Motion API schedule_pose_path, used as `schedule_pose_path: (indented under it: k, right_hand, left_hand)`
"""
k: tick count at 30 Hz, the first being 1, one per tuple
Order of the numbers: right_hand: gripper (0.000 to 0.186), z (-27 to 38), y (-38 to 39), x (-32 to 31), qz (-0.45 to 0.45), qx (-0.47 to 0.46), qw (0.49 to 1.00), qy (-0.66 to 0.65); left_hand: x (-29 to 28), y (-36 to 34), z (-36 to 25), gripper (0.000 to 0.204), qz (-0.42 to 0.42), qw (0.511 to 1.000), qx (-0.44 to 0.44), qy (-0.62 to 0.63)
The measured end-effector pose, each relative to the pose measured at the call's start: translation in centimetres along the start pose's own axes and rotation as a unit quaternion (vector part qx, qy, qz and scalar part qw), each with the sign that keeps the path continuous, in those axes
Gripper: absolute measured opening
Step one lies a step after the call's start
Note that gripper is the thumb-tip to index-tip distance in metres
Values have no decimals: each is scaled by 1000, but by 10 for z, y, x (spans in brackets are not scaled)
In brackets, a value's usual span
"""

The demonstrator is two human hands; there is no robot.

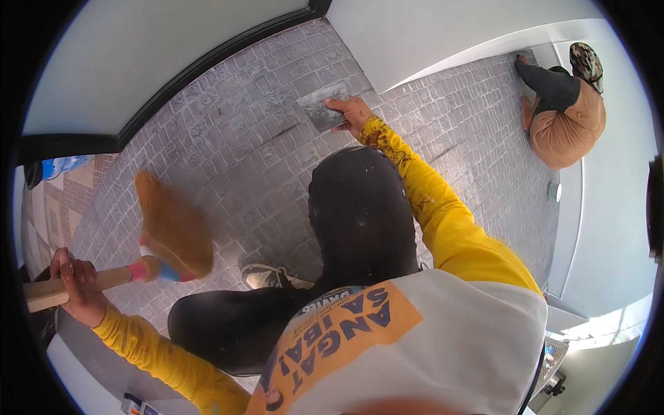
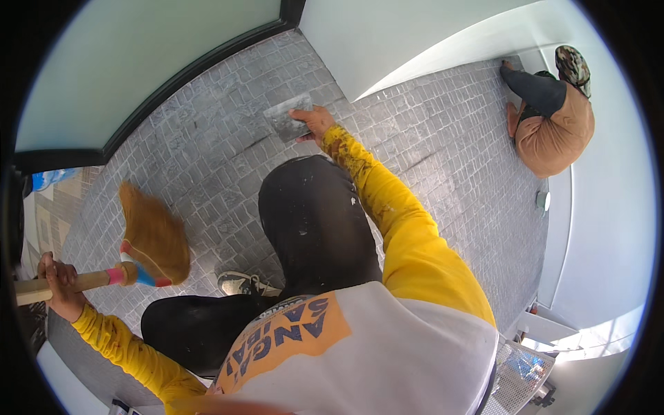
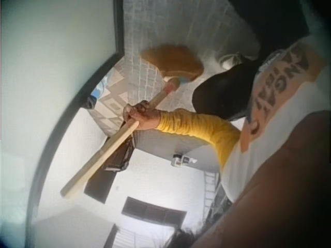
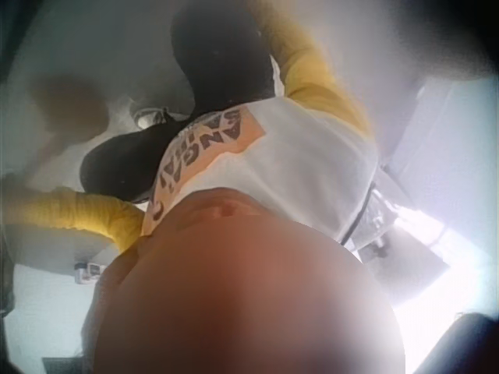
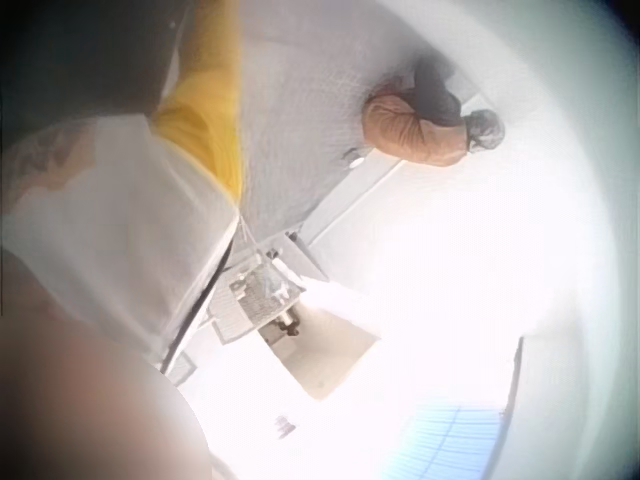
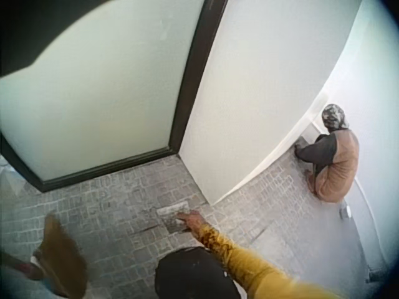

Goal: The person sweeps a tiled floor with a broom, then kneels and uses a grout float to press grout into the tile joints. They repeatedly sweep the surface with the broom to remove excess grout and continue working the float along the grout lines.

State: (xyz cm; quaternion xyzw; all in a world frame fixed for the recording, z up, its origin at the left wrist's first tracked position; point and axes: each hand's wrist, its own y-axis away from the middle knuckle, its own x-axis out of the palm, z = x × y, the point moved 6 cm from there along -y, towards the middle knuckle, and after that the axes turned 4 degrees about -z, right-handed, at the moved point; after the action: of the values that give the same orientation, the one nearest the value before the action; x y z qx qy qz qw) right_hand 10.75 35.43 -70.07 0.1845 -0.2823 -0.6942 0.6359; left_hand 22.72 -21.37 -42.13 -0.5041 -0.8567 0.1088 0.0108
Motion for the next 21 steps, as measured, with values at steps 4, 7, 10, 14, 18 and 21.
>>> schedule_pose_path:
  k: [4,7,10,14,18,21]
  right_hand:
    - [48,-78,-62,-51,-175,-2,975,-134]
    - [53,-74,-108,-63,-250,-32,951,-182]
    - [55,-52,-138,-66,-319,-73,922,-207]
    - [65,-44,-154,-62,-354,-85,926,-96]
    - [64,-51,-161,-63,-348,-91,929,-87]
    - [56,-33,-166,-64,-353,-149,912,145]
  left_hand:
    - [-46,24,-39,28,1,999,18,34]
    - [-62,39,-31,28,-30,999,21,30]
    - [-60,42,7,26,-62,997,-18,-43]
    - [-53,38,20,25,-93,994,2,-49]
    - [-38,32,17,22,-99,995,-14,-31]
    - [-17,25,24,21,-71,997,-31,-31]
